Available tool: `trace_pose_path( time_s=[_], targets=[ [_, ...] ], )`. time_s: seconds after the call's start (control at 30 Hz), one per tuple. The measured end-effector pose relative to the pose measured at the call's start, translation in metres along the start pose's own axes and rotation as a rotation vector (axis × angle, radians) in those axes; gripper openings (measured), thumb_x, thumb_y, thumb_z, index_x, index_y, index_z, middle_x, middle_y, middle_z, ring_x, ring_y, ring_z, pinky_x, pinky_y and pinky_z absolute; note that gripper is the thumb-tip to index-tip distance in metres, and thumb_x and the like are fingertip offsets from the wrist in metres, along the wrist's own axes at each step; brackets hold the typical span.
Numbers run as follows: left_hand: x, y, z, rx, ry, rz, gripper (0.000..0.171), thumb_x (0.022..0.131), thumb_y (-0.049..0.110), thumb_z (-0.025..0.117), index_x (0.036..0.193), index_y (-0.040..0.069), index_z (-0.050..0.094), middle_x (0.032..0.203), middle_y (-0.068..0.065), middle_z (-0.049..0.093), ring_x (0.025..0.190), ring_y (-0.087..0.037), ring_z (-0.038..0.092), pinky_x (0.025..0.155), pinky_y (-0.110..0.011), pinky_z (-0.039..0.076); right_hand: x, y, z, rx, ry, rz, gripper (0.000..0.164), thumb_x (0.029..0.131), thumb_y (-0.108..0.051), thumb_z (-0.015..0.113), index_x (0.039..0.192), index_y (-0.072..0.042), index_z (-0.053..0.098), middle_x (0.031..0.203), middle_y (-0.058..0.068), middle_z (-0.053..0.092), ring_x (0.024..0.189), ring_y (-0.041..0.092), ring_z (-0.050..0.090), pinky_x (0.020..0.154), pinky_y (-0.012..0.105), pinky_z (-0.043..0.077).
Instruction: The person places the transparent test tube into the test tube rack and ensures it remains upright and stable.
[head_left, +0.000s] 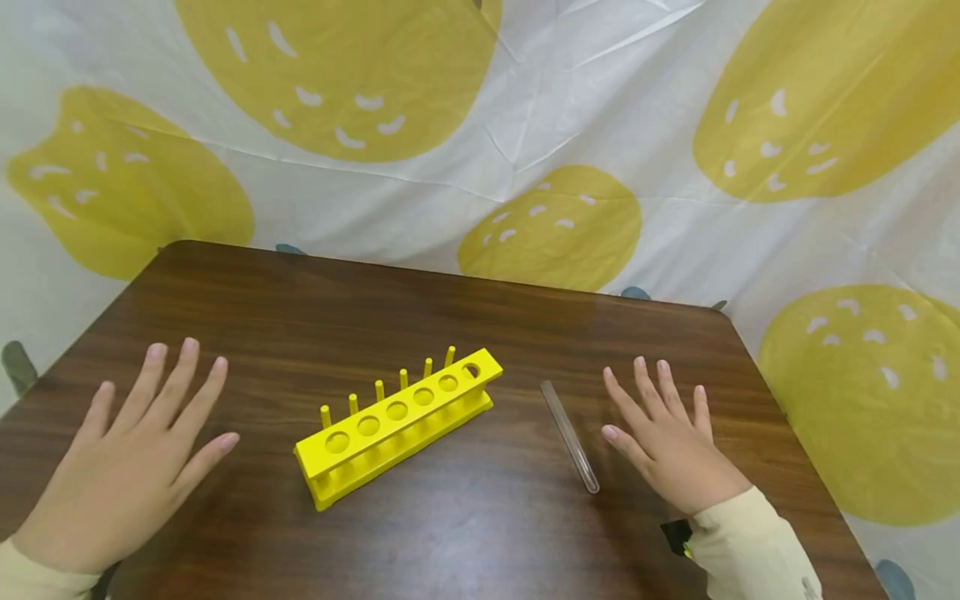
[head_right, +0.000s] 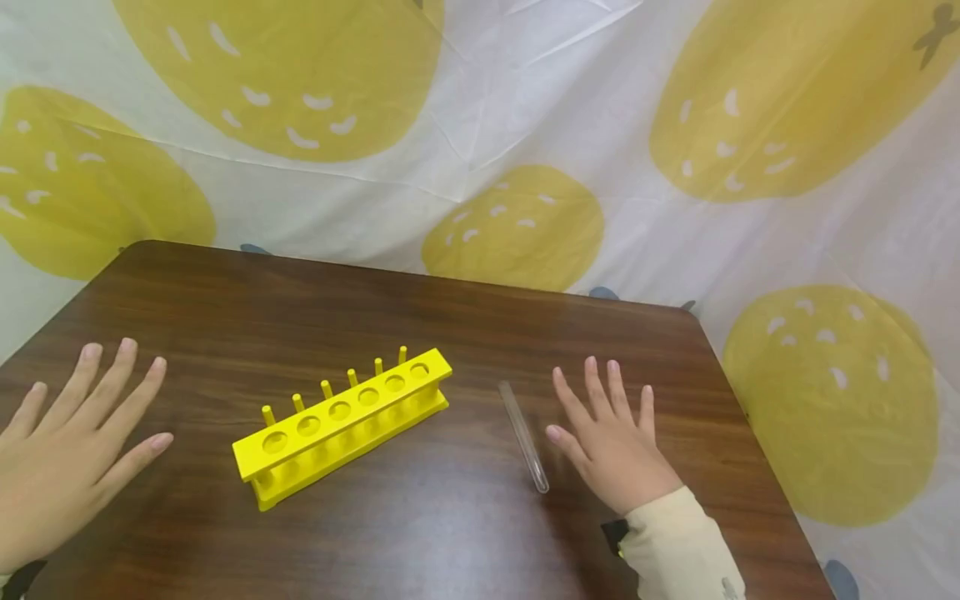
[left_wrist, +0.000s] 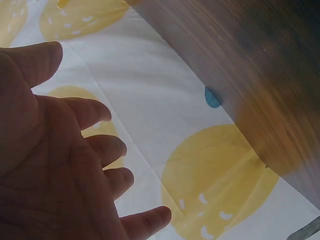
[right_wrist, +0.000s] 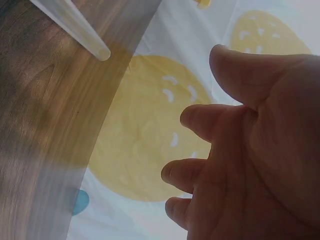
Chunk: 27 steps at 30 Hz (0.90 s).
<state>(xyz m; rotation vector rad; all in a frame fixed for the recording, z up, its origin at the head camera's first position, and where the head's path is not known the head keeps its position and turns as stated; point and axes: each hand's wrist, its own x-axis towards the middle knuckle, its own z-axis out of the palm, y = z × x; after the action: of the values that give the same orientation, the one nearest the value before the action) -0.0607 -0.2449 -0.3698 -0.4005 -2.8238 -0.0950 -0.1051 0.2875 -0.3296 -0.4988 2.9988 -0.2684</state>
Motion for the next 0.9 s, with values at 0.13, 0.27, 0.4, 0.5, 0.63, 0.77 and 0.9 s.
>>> trace_pose_path(
  time_s=[0.13, 0.27, 0.4, 0.5, 0.63, 0.77, 0.9],
  targets=[
    [0.0, 0.0, 0.001, -0.003, 0.002, -0.003, 0.084, 0.104, 0.045, 0.058, 0.166, 0.012, 0.013, 0.171, -0.016, 0.001, 0.156, -0.036, -0.008, 0.117, -0.067, -0.007, 0.002, 0.0, 0.001, -0.008, 0.005, -0.002, 0.069, 0.11, -0.047, 0.042, 0.166, -0.017, 0.014, 0.169, 0.023, -0.004, 0.154, 0.042, -0.017, 0.111, 0.07, -0.019],
    [0.0, 0.0, 0.001, -0.003, 0.0, -0.006, 0.084, 0.104, 0.045, 0.058, 0.166, 0.013, 0.012, 0.171, -0.016, 0.001, 0.156, -0.035, -0.009, 0.118, -0.067, -0.007, 0.004, -0.001, 0.002, -0.011, -0.007, 0.002, 0.07, 0.11, -0.048, 0.042, 0.166, -0.015, 0.016, 0.169, 0.024, -0.002, 0.154, 0.043, -0.017, 0.111, 0.071, -0.018],
    [0.001, 0.001, 0.001, -0.007, 0.004, -0.003, 0.083, 0.104, 0.045, 0.058, 0.166, 0.013, 0.013, 0.171, -0.015, 0.001, 0.157, -0.034, -0.008, 0.118, -0.066, -0.007, 0.008, -0.003, 0.004, -0.006, -0.013, -0.01, 0.071, 0.109, -0.047, 0.046, 0.165, -0.013, 0.019, 0.168, 0.025, 0.002, 0.154, 0.045, -0.014, 0.111, 0.073, -0.016],
    [0.003, 0.001, 0.0, -0.017, 0.019, 0.013, 0.084, 0.103, 0.044, 0.06, 0.166, 0.013, 0.014, 0.171, -0.014, 0.002, 0.157, -0.032, -0.007, 0.119, -0.065, -0.006, 0.012, -0.003, 0.007, -0.014, 0.002, -0.038, 0.072, 0.108, -0.045, 0.049, 0.164, -0.01, 0.02, 0.168, 0.026, 0.011, 0.155, 0.046, -0.004, 0.113, 0.073, -0.011],
    [0.005, 0.003, -0.002, -0.032, 0.047, 0.038, 0.083, 0.102, 0.044, 0.061, 0.166, 0.013, 0.016, 0.171, -0.014, 0.004, 0.157, -0.031, -0.006, 0.119, -0.065, -0.005, 0.019, -0.002, 0.011, -0.034, 0.025, -0.08, 0.072, 0.108, -0.044, 0.05, 0.163, -0.005, 0.025, 0.161, 0.023, 0.035, 0.153, 0.047, 0.018, 0.115, 0.073, 0.001],
    [0.008, 0.007, -0.004, -0.036, 0.059, 0.042, 0.08, 0.103, 0.045, 0.059, 0.164, 0.01, 0.022, 0.17, -0.015, 0.009, 0.157, -0.034, -0.002, 0.12, -0.064, -0.004, 0.024, -0.002, 0.012, -0.049, 0.035, -0.108, 0.068, 0.108, -0.041, 0.052, 0.159, 0.0, 0.032, 0.15, 0.021, 0.052, 0.143, 0.046, 0.04, 0.114, 0.071, 0.015],
    [0.01, 0.011, -0.005, -0.042, 0.075, 0.051, 0.075, 0.104, 0.048, 0.056, 0.161, 0.006, 0.031, 0.168, -0.018, 0.02, 0.157, -0.036, 0.005, 0.121, -0.062, -0.002, 0.031, -0.003, 0.015, -0.051, 0.015, -0.112, 0.066, 0.107, -0.037, 0.056, 0.156, 0.004, 0.037, 0.14, 0.021, 0.061, 0.131, 0.042, 0.056, 0.108, 0.068, 0.028]
  ],
)
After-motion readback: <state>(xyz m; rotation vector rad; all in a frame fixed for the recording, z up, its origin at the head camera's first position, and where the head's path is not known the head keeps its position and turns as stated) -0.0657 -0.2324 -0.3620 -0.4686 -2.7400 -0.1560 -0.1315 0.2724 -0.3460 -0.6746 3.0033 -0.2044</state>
